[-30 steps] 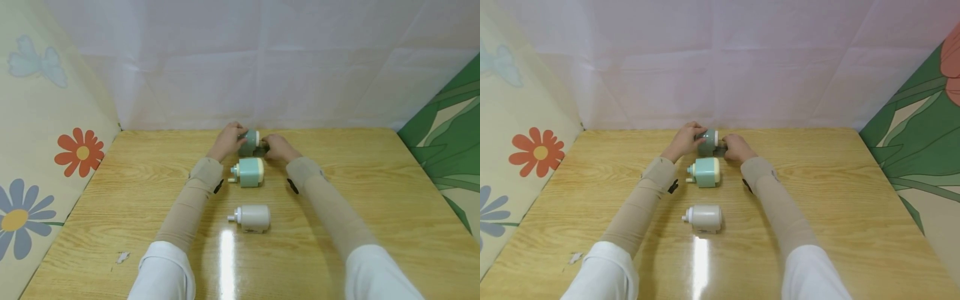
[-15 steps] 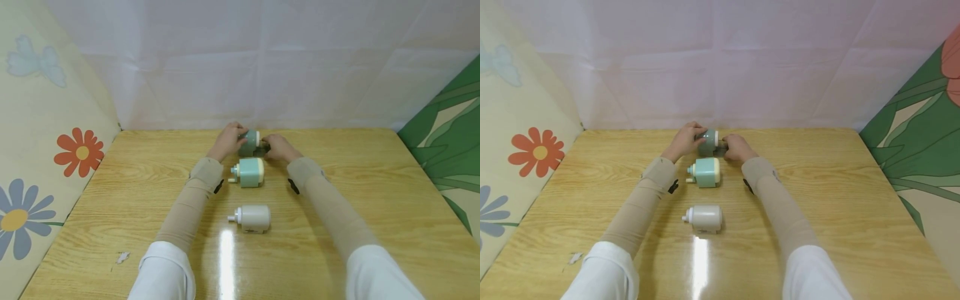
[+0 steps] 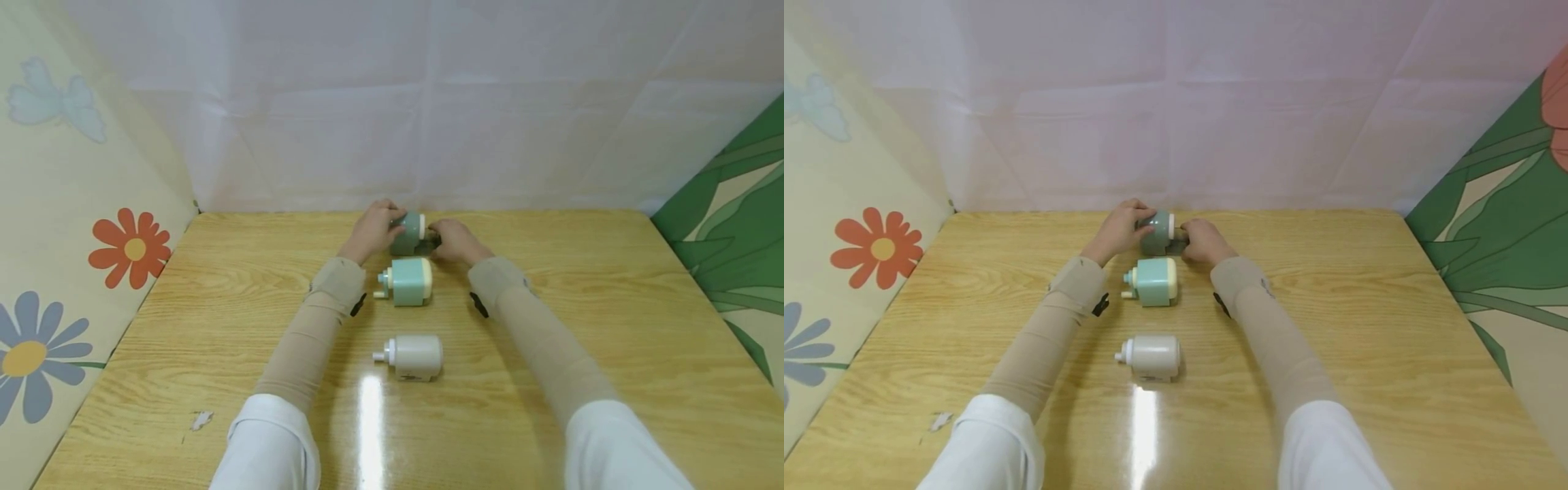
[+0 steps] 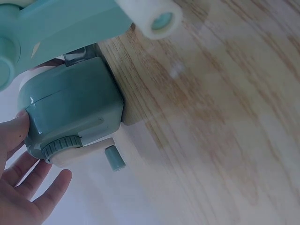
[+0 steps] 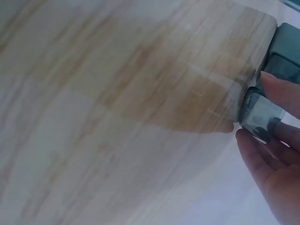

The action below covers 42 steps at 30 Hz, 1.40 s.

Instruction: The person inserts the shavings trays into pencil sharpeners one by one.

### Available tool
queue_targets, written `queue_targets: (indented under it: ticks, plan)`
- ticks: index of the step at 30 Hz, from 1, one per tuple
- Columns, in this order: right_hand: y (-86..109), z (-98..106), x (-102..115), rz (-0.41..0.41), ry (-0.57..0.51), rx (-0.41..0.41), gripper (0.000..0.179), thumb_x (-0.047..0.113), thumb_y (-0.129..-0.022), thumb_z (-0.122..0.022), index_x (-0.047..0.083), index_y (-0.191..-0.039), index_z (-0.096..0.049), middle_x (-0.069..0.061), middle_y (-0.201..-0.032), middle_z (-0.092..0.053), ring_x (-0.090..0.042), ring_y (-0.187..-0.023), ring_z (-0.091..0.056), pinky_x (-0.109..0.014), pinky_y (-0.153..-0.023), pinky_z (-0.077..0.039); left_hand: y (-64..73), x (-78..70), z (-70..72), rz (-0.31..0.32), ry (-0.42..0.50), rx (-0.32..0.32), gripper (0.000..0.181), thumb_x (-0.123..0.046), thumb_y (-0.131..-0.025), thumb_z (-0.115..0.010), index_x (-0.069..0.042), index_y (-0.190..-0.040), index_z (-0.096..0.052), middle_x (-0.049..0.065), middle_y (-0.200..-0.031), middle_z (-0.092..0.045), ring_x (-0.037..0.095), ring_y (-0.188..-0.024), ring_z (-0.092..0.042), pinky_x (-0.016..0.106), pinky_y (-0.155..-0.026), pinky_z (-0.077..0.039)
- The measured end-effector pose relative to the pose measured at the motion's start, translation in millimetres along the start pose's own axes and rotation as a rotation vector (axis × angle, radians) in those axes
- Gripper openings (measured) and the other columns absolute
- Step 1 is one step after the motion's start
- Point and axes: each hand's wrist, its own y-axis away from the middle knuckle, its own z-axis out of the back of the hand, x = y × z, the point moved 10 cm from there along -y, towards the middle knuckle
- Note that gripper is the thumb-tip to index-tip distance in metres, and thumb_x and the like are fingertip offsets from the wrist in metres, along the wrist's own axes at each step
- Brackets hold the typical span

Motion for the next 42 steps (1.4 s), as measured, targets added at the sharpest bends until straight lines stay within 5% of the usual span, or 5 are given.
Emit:
queue_targets:
  ticks: [12, 25, 42]
  plan:
    - [-3.7, -2, 7, 0.062, -0.017, -0.026, 0.054, 0.008, -0.074, -0.072, -0.009, -0.120, -0.051, -0.025, -0.114, -0.056, -0.038, -0.107, -0.050, -0.047, -0.094, -0.039, -0.6, -1.3, -0.1, -0.008, 0.008, -0.014, 0.041, -0.021, -0.090, -0.057, -0.005, -0.127, -0.052, 0.010, -0.117, -0.052, 0.022, -0.108, -0.048, 0.028, -0.089, -0.044]
    - [3.8, 2, -11, 0.068, -0.227, -0.037, 0.067, 0.003, -0.071, -0.072, -0.015, -0.126, -0.039, -0.032, -0.124, -0.046, -0.043, -0.108, -0.049, -0.048, -0.093, -0.041, 0.4, -2.3, 0.2, -0.003, 0.014, -0.007, 0.041, -0.020, -0.090, -0.057, -0.003, -0.128, -0.051, 0.010, -0.117, -0.052, 0.022, -0.107, -0.048, 0.028, -0.089, -0.044]
    - [1.0, -1, 0, 0.093, -0.173, -0.025, 0.061, 0.003, -0.074, -0.070, -0.011, -0.127, -0.043, -0.029, -0.123, -0.049, -0.040, -0.106, -0.051, -0.046, -0.092, -0.042, 2.3, -0.3, 0.2, -0.002, 0.019, -0.010, 0.041, -0.021, -0.090, -0.057, -0.004, -0.127, -0.051, 0.009, -0.117, -0.052, 0.021, -0.108, -0.048, 0.027, -0.091, -0.042]
